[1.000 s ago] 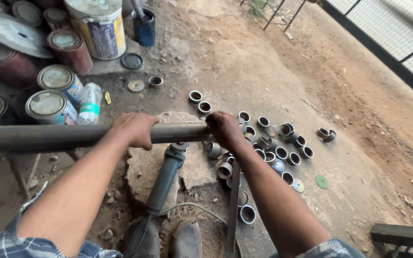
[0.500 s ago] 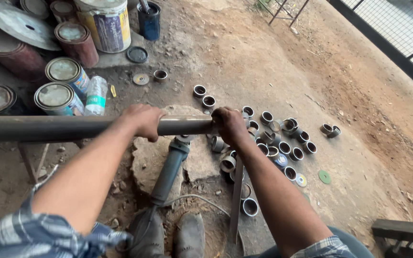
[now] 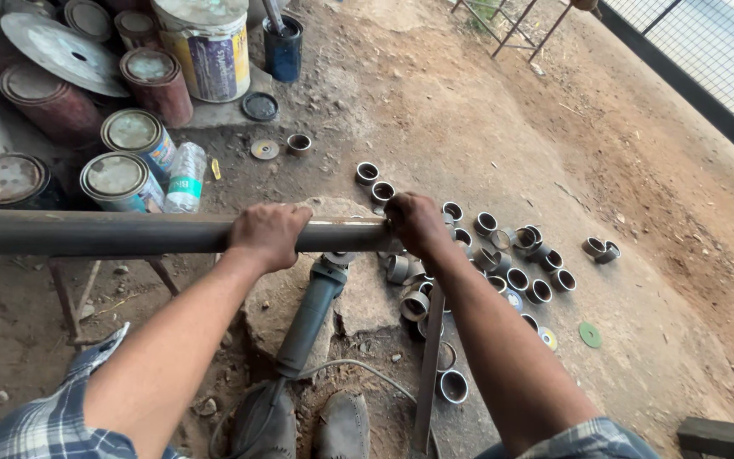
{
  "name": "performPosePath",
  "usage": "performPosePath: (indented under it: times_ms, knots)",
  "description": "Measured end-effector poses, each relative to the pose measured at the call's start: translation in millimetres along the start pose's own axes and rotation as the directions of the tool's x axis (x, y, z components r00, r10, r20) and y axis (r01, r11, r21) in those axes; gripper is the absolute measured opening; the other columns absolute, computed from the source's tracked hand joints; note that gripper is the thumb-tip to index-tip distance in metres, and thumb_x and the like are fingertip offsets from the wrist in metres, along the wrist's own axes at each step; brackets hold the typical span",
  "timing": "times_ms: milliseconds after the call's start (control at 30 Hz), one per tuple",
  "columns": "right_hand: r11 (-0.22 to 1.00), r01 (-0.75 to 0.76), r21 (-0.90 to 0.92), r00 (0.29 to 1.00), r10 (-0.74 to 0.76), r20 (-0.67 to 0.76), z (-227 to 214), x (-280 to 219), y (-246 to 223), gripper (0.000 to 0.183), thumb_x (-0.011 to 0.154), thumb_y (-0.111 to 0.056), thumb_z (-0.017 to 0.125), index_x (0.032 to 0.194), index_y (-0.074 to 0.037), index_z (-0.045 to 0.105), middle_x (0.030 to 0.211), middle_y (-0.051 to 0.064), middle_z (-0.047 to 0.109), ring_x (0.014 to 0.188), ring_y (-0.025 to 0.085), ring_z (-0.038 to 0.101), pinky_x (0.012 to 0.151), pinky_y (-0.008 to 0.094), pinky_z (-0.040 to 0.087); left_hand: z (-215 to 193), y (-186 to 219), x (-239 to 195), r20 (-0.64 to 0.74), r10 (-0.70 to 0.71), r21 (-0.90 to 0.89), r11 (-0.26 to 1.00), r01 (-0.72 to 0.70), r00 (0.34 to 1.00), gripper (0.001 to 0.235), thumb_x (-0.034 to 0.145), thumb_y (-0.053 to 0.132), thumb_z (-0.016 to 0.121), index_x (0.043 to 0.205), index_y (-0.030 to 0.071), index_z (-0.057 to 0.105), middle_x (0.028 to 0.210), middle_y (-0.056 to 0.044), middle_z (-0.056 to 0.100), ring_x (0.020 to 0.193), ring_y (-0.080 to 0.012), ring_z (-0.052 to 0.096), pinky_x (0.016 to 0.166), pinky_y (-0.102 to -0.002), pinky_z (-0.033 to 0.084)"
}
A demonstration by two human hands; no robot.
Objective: The person uses an angle grinder and a metal file to smooth the end of a long metal pipe and then fits a small metal ring onto the end.
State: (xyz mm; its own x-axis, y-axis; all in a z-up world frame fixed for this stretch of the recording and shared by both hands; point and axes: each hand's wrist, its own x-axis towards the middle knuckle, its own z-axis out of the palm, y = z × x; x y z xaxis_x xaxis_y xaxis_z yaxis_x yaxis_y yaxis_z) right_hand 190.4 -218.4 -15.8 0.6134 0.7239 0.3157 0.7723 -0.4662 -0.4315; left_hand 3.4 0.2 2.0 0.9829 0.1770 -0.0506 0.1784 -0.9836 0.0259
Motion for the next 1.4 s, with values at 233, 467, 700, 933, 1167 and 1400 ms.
performPosePath:
  times_ms: [233,467,700,933,1167,1400]
  knots:
    - [0.990,0.020,-0.139,0.995,-0.033,-0.093,10.8,-52.5,-6.6,0.010,0.099,-0.008,0.063,0.097,-0.010,0.073,0.097,0.013,0.073,0.081,0.030,0.072,0.073,0.041,0.061,-36.7,-8.0,14.0,0.301,-0.009,-0.102,0.994,0.042,0.954,0.069,0.071,0.027,0.086,0.136,0.027,0.062,0.123,-0.007,0.072,0.114,-0.0268,0.067,0.100,-0.042,0.054]
    - [0.999,-0.031,0.017,0.997,0.032,-0.070,42.3,-145.8,-27.0,0.006,0.091,-0.010,0.069,0.093,-0.009,0.075,0.095,0.014,0.075,0.087,0.034,0.072,0.078,0.044,0.059,-39.1,-1.0,-1.0,0.259,-0.076,-0.183,0.975,0.126,0.963,0.079,0.071,0.027,0.086,0.144,0.035,0.058,0.132,-0.004,0.070,0.124,-0.0252,0.064,0.109,-0.042,0.050]
    - [0.976,-0.120,-0.180,0.867,0.191,0.461,55.4,-177.2,-16.3,0.013,0.087,-0.017,0.069,0.096,-0.013,0.076,0.094,0.015,0.074,0.090,0.037,0.071,0.082,0.045,0.058,-5.8,-9.4,-25.2,0.033,-0.079,-0.199,0.976,0.084,0.996,0.090,0.072,0.014,0.082,0.152,0.034,0.045,0.150,0.001,0.054,0.130,-0.0214,0.055,0.114,-0.037,0.040]
    - [0.968,-0.226,-0.114,0.904,0.251,0.345,34.6,-169.1,-22.8,0.018,0.082,-0.022,0.077,0.097,-0.012,0.077,0.096,0.014,0.076,0.090,0.034,0.072,0.084,0.043,0.058,1.7,-33.9,-42.4,-0.034,-0.118,-0.072,0.991,0.115,0.992,0.093,0.067,0.015,0.084,0.150,0.033,0.045,0.153,0.000,0.045,0.144,-0.0204,0.038,0.122,-0.039,0.024]
    - [0.911,-0.407,-0.060,0.909,0.411,0.072,7.2,-160.1,-51.1,0.034,0.078,-0.026,0.080,0.110,-0.015,0.074,0.107,0.009,0.074,0.099,0.029,0.073,0.086,0.042,0.058,-2.3,-31.7,-48.7,-0.125,-0.072,0.057,0.995,0.080,0.990,0.088,0.068,0.022,0.085,0.148,0.031,0.051,0.149,-0.001,0.051,0.143,-0.0209,0.042,0.122,-0.041,0.025]
    - [0.907,-0.382,-0.176,0.924,0.381,-0.040,9.2,-143.5,-65.5,0.089,0.074,-0.029,0.082,0.152,-0.026,0.040,0.152,0.010,0.043,0.120,0.035,0.060,0.100,0.046,0.048,-6.6,-28.1,-40.6,-0.067,-0.121,0.241,0.961,0.133,0.990,0.068,0.073,0.033,0.084,0.137,0.031,0.061,0.140,0.000,0.058,0.141,-0.0198,0.045,0.123,-0.052,0.028]
